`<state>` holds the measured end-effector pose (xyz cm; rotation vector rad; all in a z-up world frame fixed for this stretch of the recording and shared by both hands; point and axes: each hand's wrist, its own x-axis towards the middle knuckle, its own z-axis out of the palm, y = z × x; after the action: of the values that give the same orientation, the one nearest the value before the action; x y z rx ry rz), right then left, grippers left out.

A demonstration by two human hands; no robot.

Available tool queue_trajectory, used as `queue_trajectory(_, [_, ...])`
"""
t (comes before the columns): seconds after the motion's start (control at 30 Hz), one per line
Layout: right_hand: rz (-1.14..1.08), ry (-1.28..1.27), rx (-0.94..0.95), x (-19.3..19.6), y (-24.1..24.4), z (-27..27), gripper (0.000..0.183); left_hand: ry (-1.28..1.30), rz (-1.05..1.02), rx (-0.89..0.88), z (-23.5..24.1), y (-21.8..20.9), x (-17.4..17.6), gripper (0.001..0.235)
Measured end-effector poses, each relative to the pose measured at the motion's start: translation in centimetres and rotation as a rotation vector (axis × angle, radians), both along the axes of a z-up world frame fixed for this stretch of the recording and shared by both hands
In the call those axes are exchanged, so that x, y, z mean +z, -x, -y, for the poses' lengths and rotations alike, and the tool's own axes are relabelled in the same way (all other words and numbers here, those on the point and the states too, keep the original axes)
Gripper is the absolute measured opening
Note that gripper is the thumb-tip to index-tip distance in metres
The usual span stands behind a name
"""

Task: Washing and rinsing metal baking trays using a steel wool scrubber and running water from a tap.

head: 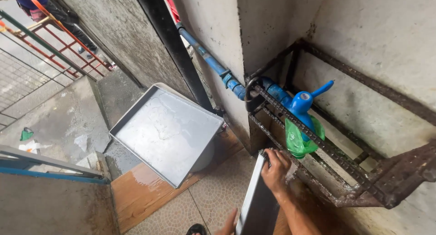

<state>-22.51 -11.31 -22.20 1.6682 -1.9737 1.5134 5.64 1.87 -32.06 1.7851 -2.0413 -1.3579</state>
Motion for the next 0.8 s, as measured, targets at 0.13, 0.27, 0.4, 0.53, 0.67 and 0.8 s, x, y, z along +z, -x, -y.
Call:
queue_trajectory(0.13, [-0.061, -0.022, 0.243, 7.2, -4.9, -4.5, 0.043, 0.112, -0.261, -0.119, 5.3, 3.4, 17.3, 0.097])
queue_trajectory(0.27, [0.0, 0.058, 0.4, 10.4, -7.7, -7.2, 0.04, 0.197, -0.325, 0.034, 5.2, 6.4, 22.8, 0.044])
queue_trajectory(0.4, [-0.015, 0.175, 0.322, 8.8, -5.5, -7.0, 0.02, 0.242, -0.427, 0.301, 4.2, 7.8, 22.3, 0.038])
queue_trajectory(0.53, [0.008, 0.186, 0.294, 3.8, -3.4, -6.1, 0.025, 0.127, -0.425, 0.386, 3.7, 9.3, 25.9, 0.024])
queue_trajectory(0.67, [0.071, -0.031, 0.127, -4.9, 2.2, -6.9, 0.023, 0.109, -0.371, 0.557, 1.6, 10.3, 28.9, 0.057])
queue_trajectory(0.8, [0.519, -0.36, 0.026, -11.8, 5.6, -5.1, 0.04, 0.164, -0.284, 0.395, 3.3, 8.8, 22.9, 0.061])
